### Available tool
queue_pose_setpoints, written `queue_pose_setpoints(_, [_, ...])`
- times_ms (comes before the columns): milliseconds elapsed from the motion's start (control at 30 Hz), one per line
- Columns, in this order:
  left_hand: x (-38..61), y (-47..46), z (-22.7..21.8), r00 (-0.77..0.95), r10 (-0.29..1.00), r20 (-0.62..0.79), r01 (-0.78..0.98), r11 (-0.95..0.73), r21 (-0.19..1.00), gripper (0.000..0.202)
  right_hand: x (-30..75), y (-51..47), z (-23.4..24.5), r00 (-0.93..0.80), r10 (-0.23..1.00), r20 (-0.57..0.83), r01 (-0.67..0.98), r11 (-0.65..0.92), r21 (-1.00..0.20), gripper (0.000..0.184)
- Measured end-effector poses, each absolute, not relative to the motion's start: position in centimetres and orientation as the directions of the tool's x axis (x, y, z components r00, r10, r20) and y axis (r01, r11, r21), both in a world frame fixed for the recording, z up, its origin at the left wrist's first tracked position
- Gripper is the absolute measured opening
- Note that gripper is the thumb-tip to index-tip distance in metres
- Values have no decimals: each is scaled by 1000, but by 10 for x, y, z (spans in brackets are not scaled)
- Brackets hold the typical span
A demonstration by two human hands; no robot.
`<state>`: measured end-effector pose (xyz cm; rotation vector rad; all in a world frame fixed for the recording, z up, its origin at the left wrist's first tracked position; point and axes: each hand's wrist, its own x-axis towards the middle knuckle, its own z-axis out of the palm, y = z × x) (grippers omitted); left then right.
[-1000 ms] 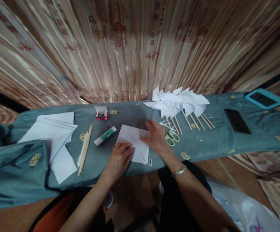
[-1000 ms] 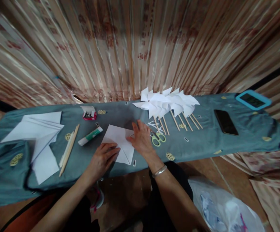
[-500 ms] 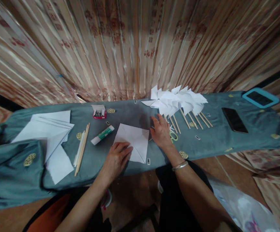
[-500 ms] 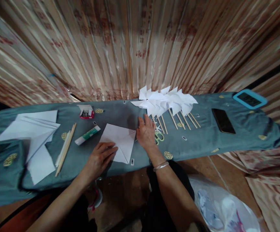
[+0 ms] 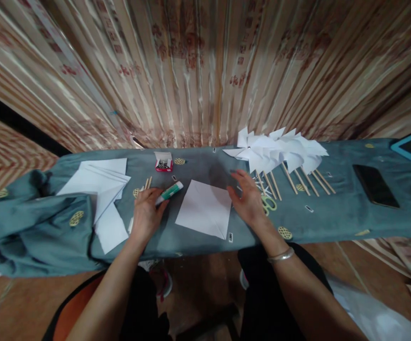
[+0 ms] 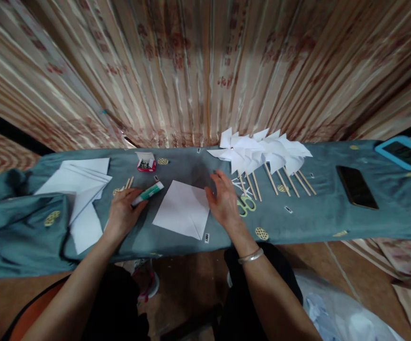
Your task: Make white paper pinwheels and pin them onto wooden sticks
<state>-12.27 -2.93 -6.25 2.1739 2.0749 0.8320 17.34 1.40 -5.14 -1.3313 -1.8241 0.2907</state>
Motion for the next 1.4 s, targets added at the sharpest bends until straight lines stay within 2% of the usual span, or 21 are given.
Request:
queue_pose_setpoints(100, [-114, -30, -56, -71, 921, 384, 873, -129, 470, 28, 163, 6, -47, -106, 878, 467, 616, 426, -663, 36])
queue_pose_setpoints(167, [-102, -33, -45, -90, 925, 369, 795, -156, 586, 31, 155, 0, -44, -97, 903, 418, 532, 402, -745, 35])
queue_pose_setpoints(233, [-86, -38, -35, -61, 950, 305, 676, -185, 714, 34, 147, -5, -41, -106, 951, 290, 360, 309, -880, 39])
queue_pose_setpoints(300, [-69, -43, -27, 18, 961, 278, 566, -238, 789, 32, 138, -9, -39, -194, 975, 110, 105, 132, -986, 42])
queue_pose_setpoints(400, [-49, -49, -24, 125, 967, 220, 466, -253, 848, 31, 128, -13, -36, -335, 942, -36, -213, -113, -970, 36])
queue_pose_setpoints(567, [-36, -52, -22, 165, 978, 127, 397, -184, 899, 38, 130, -13, -29, -314, 933, -176, -383, -295, -875, 30])
queue_pose_setpoints(700, [-49, -53, -20, 78, 993, 92, 503, -119, 856, 41, 145, -5, -23, -256, 933, -251, -571, -356, -740, 32])
queue_pose_setpoints(767, [-62, -49, -23, 8, 991, 133, 581, -113, 806, 41, 151, -2, -22, -289, 906, -310, -638, -424, -643, 34])
queue_pose_setpoints(867, [-83, -37, -34, 12, 980, 197, 732, -142, 666, 36, 156, -2, -23, -407, 833, -374, -660, -552, -510, 37])
queue_pose_setpoints(967, [-94, -22, -51, 70, 959, 276, 823, -212, 527, 35, 156, -4, -25, -498, 782, -375, -655, -622, -428, 37])
queue_pose_setpoints(1033, [-94, -15, -60, 115, 950, 292, 847, -247, 472, 36, 154, -6, -26, -522, 774, -359, -644, -633, -430, 35])
queue_pose_setpoints(1133, [-92, -11, -66, 165, 942, 291, 857, -283, 430, 38, 153, -7, -28, -498, 805, -322, -632, -591, -502, 30])
queue_pose_setpoints(1400, [-94, -15, -62, 198, 933, 301, 838, -321, 442, 41, 150, -9, -22, -456, 856, -243, -537, -482, -692, 24])
